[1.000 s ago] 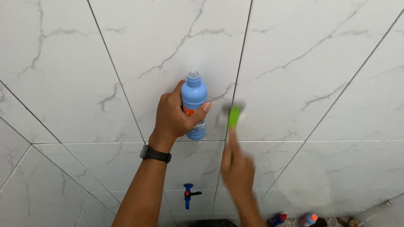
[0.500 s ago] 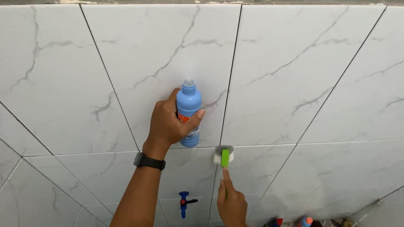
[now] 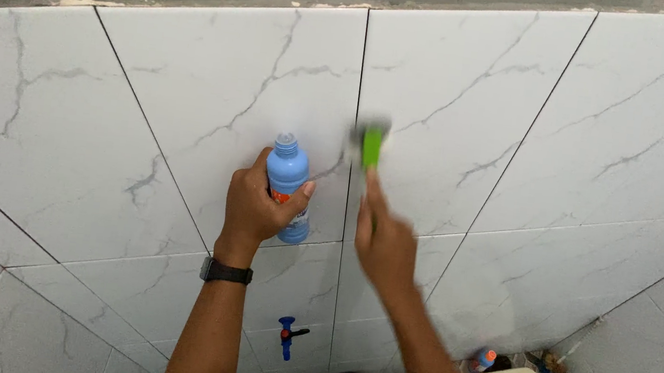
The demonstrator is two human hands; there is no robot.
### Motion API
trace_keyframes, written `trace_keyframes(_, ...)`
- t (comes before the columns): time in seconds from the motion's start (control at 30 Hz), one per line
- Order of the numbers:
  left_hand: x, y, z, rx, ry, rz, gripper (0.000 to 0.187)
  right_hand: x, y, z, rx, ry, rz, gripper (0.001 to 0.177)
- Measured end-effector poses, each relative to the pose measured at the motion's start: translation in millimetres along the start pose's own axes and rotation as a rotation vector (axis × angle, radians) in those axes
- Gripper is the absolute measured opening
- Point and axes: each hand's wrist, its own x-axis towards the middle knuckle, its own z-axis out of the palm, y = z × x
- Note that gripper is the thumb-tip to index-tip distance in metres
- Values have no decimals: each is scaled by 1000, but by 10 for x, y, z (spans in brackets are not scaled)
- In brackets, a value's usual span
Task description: Scrubbing bathroom wall tiles using a brush and liquid cleaning solution.
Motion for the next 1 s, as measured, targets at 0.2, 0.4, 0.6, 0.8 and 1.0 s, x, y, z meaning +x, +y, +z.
trace_keyframes(0.2, -13, 46, -14, -18, 56, 43, 42, -2154, 982, 1199, -36, -367, 327, 63)
trace_keyframes(0.4, -8, -21, 24, -14, 45, 40, 42, -1083, 622, 645, 56, -57, 85, 59)
trace_keyframes(0.6, 34, 129, -58, 19, 6, 21, 41, 502, -284, -495, 123, 108, -70, 52)
trace_keyframes(0.8, -20, -39, 44, -4, 19, 48, 41, -672, 574, 380, 30, -83, 147, 54)
trace_keyframes(1.0, 20, 152, -60, 19, 39, 64, 44, -2009, 987, 972, -58, -350, 364, 58)
